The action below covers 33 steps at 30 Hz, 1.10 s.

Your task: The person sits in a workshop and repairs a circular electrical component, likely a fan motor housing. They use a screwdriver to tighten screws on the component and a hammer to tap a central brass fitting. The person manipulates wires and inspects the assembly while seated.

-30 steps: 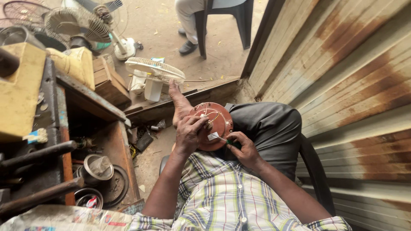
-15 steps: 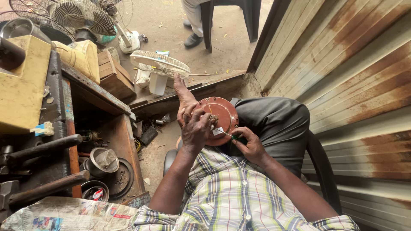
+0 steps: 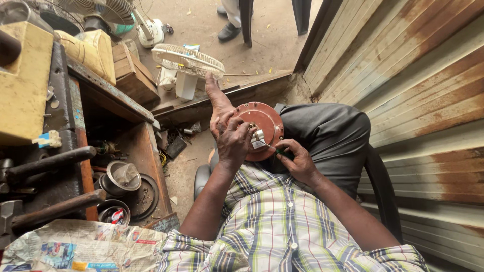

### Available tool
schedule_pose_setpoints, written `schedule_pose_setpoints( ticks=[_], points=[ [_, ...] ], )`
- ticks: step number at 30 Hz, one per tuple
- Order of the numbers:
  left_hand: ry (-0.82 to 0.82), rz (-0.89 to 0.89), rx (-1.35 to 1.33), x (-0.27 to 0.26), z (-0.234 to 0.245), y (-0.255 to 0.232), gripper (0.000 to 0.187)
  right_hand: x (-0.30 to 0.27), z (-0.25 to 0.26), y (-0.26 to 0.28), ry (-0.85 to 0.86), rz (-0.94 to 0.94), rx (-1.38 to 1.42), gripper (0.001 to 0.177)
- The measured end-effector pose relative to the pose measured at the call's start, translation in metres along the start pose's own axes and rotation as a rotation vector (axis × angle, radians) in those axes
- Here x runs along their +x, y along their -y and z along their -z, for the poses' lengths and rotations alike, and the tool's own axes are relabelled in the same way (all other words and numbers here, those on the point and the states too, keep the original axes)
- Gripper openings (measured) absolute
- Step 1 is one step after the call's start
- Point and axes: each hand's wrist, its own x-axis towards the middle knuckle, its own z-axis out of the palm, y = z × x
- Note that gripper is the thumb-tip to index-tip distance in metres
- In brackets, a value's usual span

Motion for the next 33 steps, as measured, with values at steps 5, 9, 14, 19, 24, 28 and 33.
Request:
schedule_pose_setpoints(
  ticks=[5, 9, 14, 19, 24, 28, 33],
  points=[
    [-0.005, -0.001, -0.023, -0.001, 0.000, 0.000, 0.019, 0.000, -0.001, -0.002, 0.001, -0.004, -0.010, 0.030],
    [0.006, 0.009, -0.052, -0.002, -0.001, 0.003, 0.021, -0.001, -0.002, -0.007, 0.003, -0.002, 0.002, 0.030],
    [0.000, 0.015, -0.088, -0.005, -0.003, 0.005, 0.023, -0.002, -0.001, -0.009, 0.006, 0.003, -0.012, 0.030],
    [-0.014, 0.012, -0.111, -0.007, -0.007, 0.007, 0.023, -0.001, -0.001, -0.006, 0.024, 0.002, -0.019, 0.030],
    [-0.030, 0.113, -0.326, -0.017, -0.007, 0.016, 0.026, -0.001, -0.001, -0.005, 0.025, -0.016, 0.026, 0.031],
    [-0.123, 0.206, -0.506, -0.021, -0.007, 0.029, 0.028, -0.001, 0.001, -0.010, 0.018, -0.009, 0.039, 0.031],
    [-0.124, 0.290, -0.643, -0.022, -0.010, 0.032, 0.019, -0.002, 0.001, -0.007, 0.025, -0.004, 0.043, 0.031]
  ],
)
